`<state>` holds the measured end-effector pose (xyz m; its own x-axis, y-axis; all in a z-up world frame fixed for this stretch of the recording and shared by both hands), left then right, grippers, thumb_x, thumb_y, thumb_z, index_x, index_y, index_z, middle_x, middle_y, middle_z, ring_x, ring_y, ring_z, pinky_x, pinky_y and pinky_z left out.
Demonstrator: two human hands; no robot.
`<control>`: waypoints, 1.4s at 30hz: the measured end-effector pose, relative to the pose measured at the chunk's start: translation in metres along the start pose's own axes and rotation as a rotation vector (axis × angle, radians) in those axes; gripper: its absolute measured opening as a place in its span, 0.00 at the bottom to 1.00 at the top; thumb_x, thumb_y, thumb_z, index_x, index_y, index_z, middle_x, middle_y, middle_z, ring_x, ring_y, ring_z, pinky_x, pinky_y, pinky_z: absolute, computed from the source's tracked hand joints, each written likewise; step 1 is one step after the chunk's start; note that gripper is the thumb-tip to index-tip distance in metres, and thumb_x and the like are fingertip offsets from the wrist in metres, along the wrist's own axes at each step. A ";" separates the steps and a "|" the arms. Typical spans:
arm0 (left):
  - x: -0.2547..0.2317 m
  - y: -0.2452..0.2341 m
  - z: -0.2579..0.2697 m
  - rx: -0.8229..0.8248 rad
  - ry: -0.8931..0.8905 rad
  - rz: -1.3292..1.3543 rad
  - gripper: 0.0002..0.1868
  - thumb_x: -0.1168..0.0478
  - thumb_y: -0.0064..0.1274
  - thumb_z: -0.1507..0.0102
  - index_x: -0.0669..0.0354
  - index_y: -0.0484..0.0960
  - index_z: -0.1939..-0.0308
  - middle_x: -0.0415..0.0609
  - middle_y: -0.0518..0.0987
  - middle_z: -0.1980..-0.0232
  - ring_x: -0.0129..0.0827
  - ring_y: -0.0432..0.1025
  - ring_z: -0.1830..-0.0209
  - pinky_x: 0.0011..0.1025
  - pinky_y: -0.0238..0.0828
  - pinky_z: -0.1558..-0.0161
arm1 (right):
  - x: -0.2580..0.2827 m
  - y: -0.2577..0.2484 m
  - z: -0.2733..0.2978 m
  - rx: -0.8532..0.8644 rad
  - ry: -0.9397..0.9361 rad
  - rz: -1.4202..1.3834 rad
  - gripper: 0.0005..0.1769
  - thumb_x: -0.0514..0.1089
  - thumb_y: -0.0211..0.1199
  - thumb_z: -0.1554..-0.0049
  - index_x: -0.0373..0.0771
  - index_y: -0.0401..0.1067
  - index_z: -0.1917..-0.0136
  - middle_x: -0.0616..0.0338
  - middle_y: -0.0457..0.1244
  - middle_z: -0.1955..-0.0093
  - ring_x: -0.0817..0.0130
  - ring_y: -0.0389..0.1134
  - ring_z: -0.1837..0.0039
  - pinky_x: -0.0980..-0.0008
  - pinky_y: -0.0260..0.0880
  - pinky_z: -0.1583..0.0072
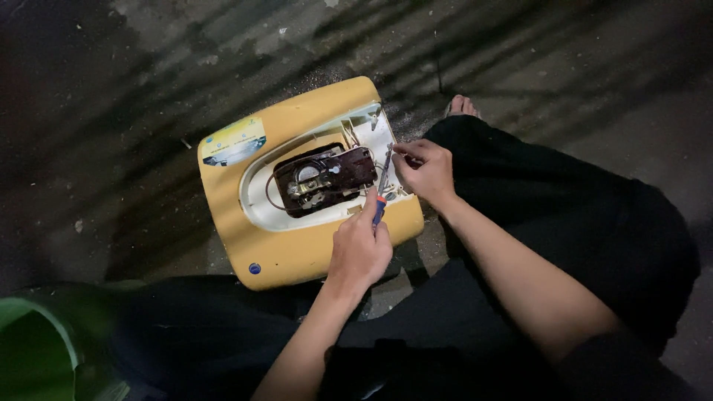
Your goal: Tightening internal screws and adjusting components inside a yellow appliance using a screwdriver while sitting on the floor.
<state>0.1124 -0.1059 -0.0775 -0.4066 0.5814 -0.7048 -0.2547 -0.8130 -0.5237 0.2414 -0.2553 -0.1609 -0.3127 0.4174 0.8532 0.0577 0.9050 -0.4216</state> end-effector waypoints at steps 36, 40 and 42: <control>-0.049 0.065 0.112 0.133 0.079 0.910 0.24 0.58 0.40 0.33 0.61 0.73 0.35 0.45 0.74 0.66 0.26 0.66 0.80 0.24 0.66 0.82 | 0.216 -0.221 0.124 0.053 -0.071 0.588 0.10 0.39 0.73 0.54 0.43 0.75 0.58 0.57 0.70 0.54 0.58 0.70 0.50 0.62 0.69 0.45; -0.082 0.086 0.138 0.173 0.254 0.626 0.25 0.55 0.48 0.36 0.59 0.75 0.36 0.41 0.78 0.65 0.23 0.70 0.71 0.23 0.71 0.64 | 0.178 -0.274 0.186 -0.161 0.266 0.488 0.07 0.37 0.73 0.48 0.39 0.77 0.56 0.55 0.69 0.54 0.66 0.71 0.53 0.71 0.74 0.49; -0.091 0.092 0.144 0.226 0.366 0.684 0.24 0.66 0.49 0.38 0.60 0.71 0.36 0.51 0.82 0.50 0.31 0.78 0.58 0.27 0.75 0.52 | 0.183 -0.266 0.188 -0.094 0.235 0.515 0.07 0.40 0.74 0.48 0.44 0.77 0.57 0.60 0.70 0.55 0.68 0.72 0.53 0.71 0.75 0.52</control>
<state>-0.0005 -0.2381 0.0075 -0.2331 -0.1050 -0.9668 -0.2405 -0.9571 0.1619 -0.0099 -0.4351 0.0497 -0.0039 0.8037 0.5950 0.2343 0.5792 -0.7808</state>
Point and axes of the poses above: each hand's wrist, its own z-axis away from the middle knuckle, its own y-axis out of the palm, x = y × z, the point moved 10 cm from there along -z, towards the middle knuckle
